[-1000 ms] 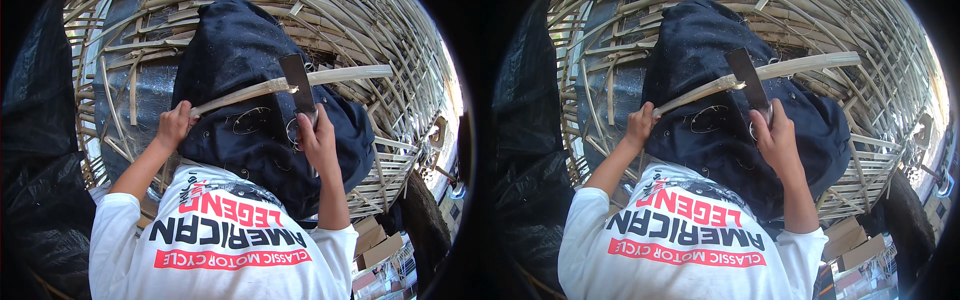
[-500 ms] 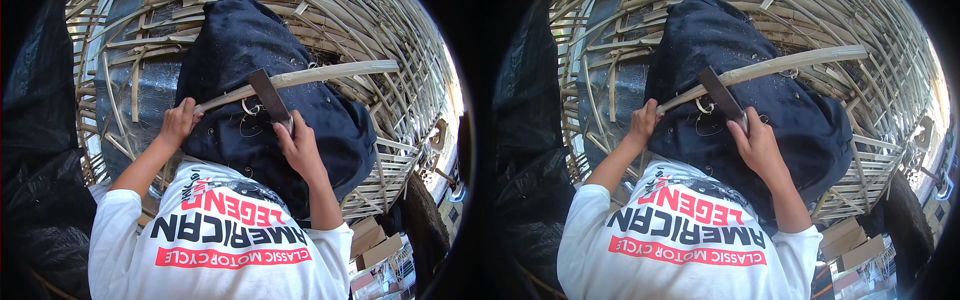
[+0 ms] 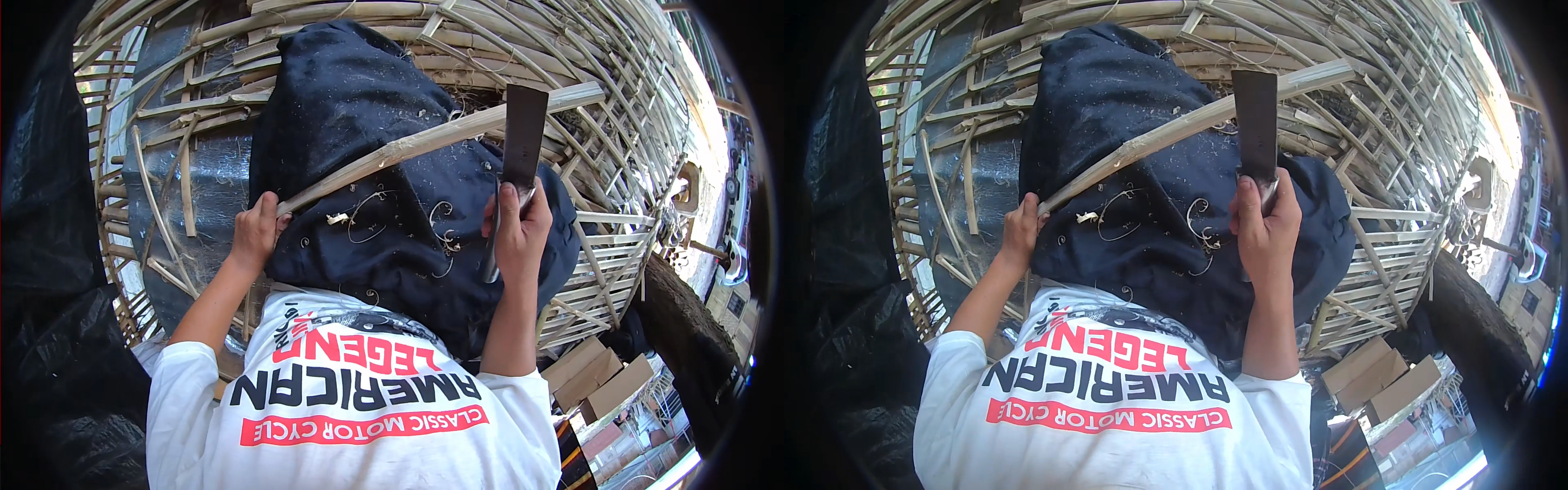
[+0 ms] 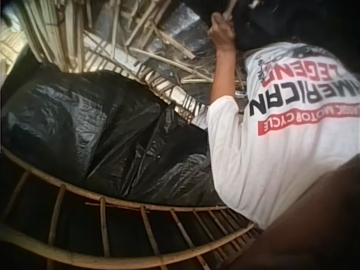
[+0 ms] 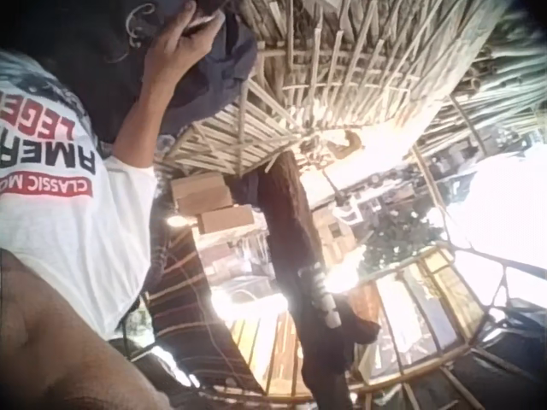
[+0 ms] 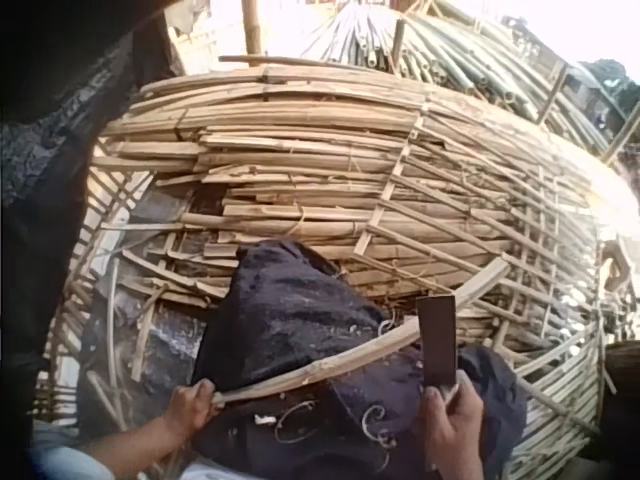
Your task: The person shaves a strip of bamboo using a cleaver, removing thin shavings to smooth the surface and edges.
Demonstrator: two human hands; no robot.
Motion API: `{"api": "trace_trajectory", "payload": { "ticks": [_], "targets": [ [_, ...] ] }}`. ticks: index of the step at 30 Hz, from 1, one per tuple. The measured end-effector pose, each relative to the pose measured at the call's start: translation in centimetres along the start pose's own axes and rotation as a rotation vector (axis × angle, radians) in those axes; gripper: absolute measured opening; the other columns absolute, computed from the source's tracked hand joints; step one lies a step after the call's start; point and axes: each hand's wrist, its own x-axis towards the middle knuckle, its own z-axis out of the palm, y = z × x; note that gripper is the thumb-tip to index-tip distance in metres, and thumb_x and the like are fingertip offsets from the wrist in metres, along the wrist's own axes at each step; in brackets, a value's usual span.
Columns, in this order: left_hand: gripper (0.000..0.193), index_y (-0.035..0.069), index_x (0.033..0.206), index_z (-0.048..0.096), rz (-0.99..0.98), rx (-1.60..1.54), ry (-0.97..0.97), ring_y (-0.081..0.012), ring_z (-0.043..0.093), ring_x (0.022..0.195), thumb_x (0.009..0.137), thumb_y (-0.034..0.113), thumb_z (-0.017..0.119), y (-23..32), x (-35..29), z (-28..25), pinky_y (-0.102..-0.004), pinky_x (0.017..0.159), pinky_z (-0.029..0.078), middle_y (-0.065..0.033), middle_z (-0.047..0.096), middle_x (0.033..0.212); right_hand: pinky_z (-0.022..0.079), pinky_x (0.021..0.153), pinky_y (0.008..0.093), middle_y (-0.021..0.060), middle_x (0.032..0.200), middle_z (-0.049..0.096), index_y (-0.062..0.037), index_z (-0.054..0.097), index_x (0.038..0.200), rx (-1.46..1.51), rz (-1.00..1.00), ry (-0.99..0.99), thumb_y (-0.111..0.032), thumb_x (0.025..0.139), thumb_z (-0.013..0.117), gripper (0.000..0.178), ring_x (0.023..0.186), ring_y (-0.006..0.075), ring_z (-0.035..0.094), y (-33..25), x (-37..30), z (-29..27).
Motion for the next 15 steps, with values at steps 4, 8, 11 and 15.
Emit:
{"api": "trace_trajectory", "payload": {
  "ticks": [4, 8, 11, 15],
  "targets": [
    [0.025, 0.002, 0.099, 0.046, 0.016, -0.072, -0.019, -0.0439, 0.061, 0.066, 0.095, 0.024, 0.056, -0.2, 0.6, -0.3, -0.0498, 0.053, 0.047, -0.0198, 0.057, 0.081, 0.038, 0.045, 0.0203, -0.0003, 0.065, 0.056, -0.0051, 0.054, 0.093, -0.031, -0.097, 0.076, -0.028, 0.100, 0.059, 0.024, 0.050, 0.0059, 0.052, -1.8, 1.9, -2.9],
    [0.023, 0.002, 0.098, 0.047, 0.010, -0.110, -0.035, -0.0450, 0.060, 0.067, 0.097, 0.024, 0.054, -0.5, 0.8, -0.3, -0.0506, 0.053, 0.047, -0.0201, 0.056, 0.080, 0.038, 0.045, 0.0211, 0.0001, 0.063, 0.055, -0.0050, 0.054, 0.094, -0.109, -0.136, 0.160, -0.030, 0.100, 0.058, 0.026, 0.049, 0.0064, 0.051, -4.0, 3.6, -3.9],
    [0.022, 0.003, 0.098, 0.047, -0.006, -0.096, -0.030, -0.0449, 0.060, 0.067, 0.097, 0.024, 0.053, -0.2, 0.7, -0.4, -0.0506, 0.053, 0.047, -0.0197, 0.056, 0.080, 0.037, 0.044, 0.0220, 0.0000, 0.061, 0.055, -0.0041, 0.054, 0.096, -0.224, -0.081, 0.044, -0.029, 0.099, 0.059, 0.026, 0.048, 0.0065, 0.050, -3.1, 3.2, -3.0],
    [0.021, 0.003, 0.098, 0.047, 0.013, -0.031, -0.017, -0.0443, 0.060, 0.067, 0.097, 0.023, 0.054, 0.1, 0.7, -0.9, -0.0500, 0.053, 0.047, -0.0189, 0.056, 0.080, 0.037, 0.045, 0.0222, -0.0012, 0.059, 0.052, -0.0034, 0.056, 0.098, -0.235, 0.021, -0.063, -0.028, 0.098, 0.060, 0.025, 0.047, 0.0059, 0.048, -3.4, 2.5, -2.9]
  ]
}}
